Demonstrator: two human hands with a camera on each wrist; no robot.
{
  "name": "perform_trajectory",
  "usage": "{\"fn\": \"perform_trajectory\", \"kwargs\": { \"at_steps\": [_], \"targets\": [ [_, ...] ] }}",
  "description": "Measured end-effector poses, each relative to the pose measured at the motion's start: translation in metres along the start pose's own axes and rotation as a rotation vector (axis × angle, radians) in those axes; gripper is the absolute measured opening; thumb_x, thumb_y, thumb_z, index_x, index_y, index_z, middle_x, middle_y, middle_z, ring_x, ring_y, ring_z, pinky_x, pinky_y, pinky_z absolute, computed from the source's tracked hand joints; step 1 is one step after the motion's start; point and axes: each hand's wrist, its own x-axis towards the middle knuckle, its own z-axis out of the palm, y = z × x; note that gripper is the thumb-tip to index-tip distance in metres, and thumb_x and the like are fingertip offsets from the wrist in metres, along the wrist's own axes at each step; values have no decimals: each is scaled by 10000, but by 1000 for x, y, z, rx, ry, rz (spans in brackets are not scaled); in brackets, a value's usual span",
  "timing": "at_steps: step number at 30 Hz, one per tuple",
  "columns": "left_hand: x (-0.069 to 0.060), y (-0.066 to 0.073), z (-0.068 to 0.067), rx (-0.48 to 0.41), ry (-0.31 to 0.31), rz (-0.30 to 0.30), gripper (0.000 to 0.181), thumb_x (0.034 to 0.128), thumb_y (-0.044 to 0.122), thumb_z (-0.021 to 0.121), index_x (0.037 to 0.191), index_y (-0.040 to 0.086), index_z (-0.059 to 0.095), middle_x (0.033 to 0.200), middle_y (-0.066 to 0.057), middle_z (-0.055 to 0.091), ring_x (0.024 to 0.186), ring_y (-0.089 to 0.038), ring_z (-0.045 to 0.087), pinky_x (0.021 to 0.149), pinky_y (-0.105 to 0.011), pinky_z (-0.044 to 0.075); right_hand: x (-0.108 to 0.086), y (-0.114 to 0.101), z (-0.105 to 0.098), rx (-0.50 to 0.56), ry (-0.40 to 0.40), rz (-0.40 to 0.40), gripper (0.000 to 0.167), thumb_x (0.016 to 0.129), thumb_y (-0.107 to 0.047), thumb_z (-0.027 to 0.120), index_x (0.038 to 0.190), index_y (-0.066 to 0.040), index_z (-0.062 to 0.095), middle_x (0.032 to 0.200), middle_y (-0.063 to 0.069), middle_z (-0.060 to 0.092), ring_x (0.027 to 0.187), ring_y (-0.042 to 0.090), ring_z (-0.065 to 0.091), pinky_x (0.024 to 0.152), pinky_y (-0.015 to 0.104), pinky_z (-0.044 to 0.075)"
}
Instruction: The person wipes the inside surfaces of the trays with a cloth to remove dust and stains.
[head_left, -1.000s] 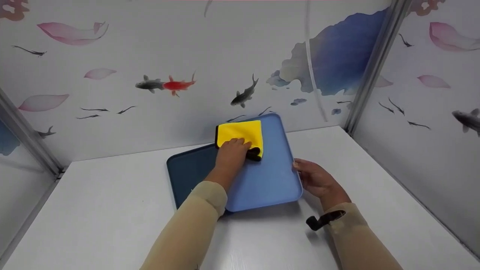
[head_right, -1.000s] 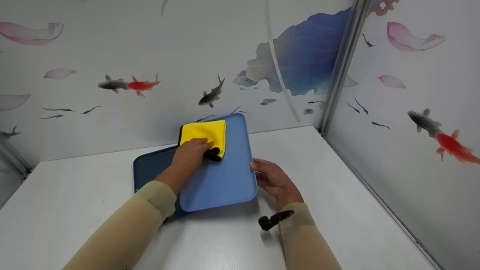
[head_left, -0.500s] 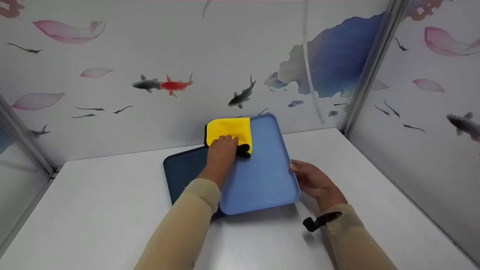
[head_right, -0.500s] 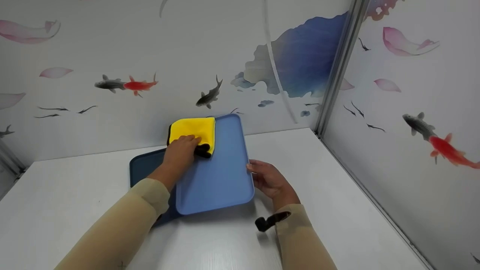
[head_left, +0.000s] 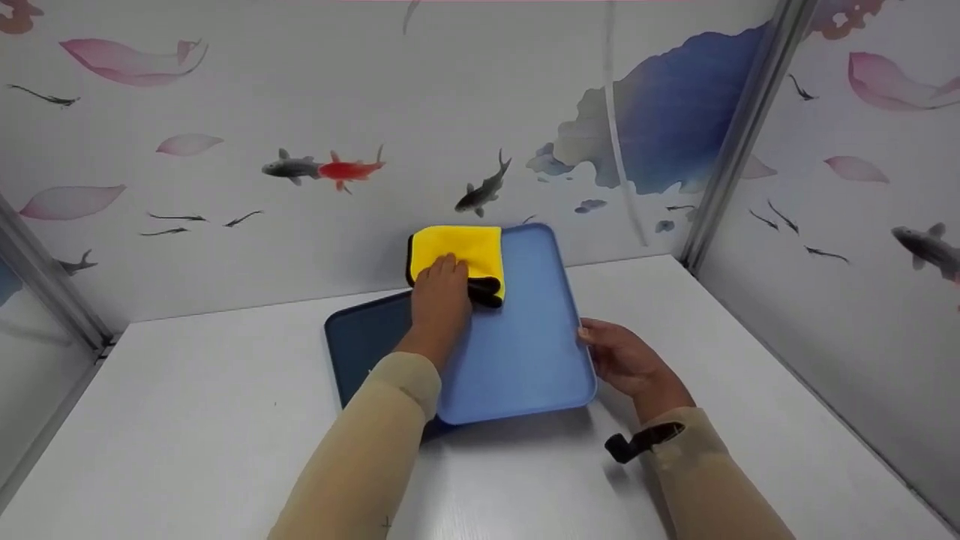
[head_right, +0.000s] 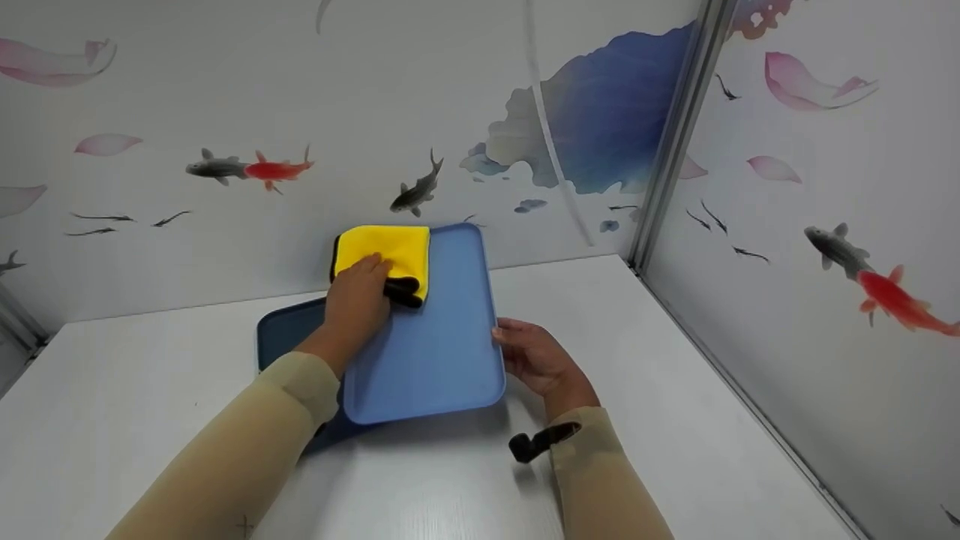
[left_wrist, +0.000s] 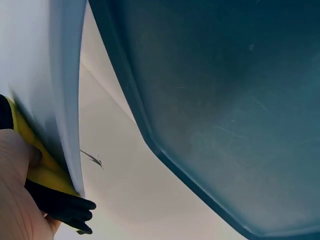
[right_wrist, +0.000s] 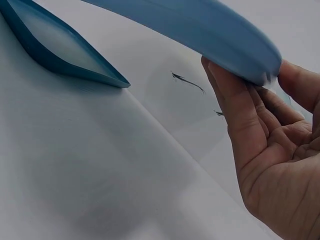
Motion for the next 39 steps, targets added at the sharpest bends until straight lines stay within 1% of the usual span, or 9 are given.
{"fn": "perform_trajectory", "kwargs": {
  "at_steps": [4, 7, 9, 14, 21, 24, 28, 33, 39],
  "targets": [
    [2, 3, 2, -85, 6, -42, 378, 1058, 149, 595, 1426, 65, 584, 1476, -100, 603, 1382, -261, 554, 1217, -438, 407, 0, 1, 1, 3, -12, -13, 289, 1069, -60, 506, 1197, -132, 755, 1109, 42, 788, 984, 152, 763, 874, 295, 622],
    [4, 6, 6, -156, 14, -78, 319, 1053, 143, 597, 1363, 71, 625, 1353, -89, 674, 1239, -256, 628, 1175, -415, 457, 0, 3, 1, -8, -28, -13, 292, 1069, -50, 505, 1216, -118, 748, 1086, 38, 794, 959, 137, 770, 865, 278, 621],
    [5, 9, 8, -207, 12, -96, 312, 1055, 137, 587, 1358, 75, 628, 1319, -84, 686, 1193, -255, 644, 1159, -403, 473, 0, 4, 1, -12, -28, -10, 293, 1067, -48, 506, 1239, -101, 738, 1089, 41, 794, 964, 140, 769, 868, 281, 621],
    [4, 16, 6, -310, 4, -106, 316, 1059, 126, 554, 1364, 78, 623, 1319, -78, 689, 1170, -260, 659, 1138, -398, 492, -1, 4, 2, -35, -2, -7, 290, 1062, -53, 522, 1261, -90, 728, 1093, 44, 794, 975, 148, 766, 876, 289, 620],
    [0, 25, -1, -406, -7, -91, 324, 1063, 140, 540, 1372, 82, 619, 1345, -67, 686, 1174, -246, 651, 1162, -398, 471, 0, 3, 6, -61, 5, 7, 263, 1045, -65, 561, 1231, -100, 743, 1073, 32, 793, 959, 141, 758, 871, 284, 616],
    [-1, 30, -2, -423, -11, -71, 332, 1063, 135, 528, 1377, 80, 619, 1343, -68, 689, 1173, -245, 650, 1156, -397, 475, 0, 3, 6, -66, 4, 7, 255, 1042, -64, 569, 1207, -112, 757, 1058, 25, 794, 940, 136, 755, 857, 281, 616],
    [-2, 37, -5, -433, -35, -51, 348, 1068, 146, 519, 1397, 77, 610, 1357, -70, 685, 1185, -244, 645, 1162, -397, 470, 1, 4, 6, -83, 3, 9, 257, 1044, -69, 568, 1198, -124, 767, 1046, 14, 795, 919, 128, 751, 845, 276, 615],
    [0, 45, -7, -383, -56, -33, 369, 1056, 152, 552, 1417, 97, 606, 1388, -53, 676, 1234, -225, 642, 1166, -386, 468, 1, 4, 6, -78, -13, 2, 270, 1055, -58, 543, 1187, -132, 767, 1030, 5, 797, 897, 110, 754, 835, 258, 614],
    [1, 54, -8, -350, -60, -15, 351, 1053, 155, 564, 1397, 131, 629, 1354, -24, 692, 1195, -206, 651, 1136, -368, 492, 1, 4, 6, -59, -11, -13, 289, 1065, -45, 522, 1181, -138, 770, 1024, 5, 799, 887, 107, 761, 824, 254, 615]
  ]
}}
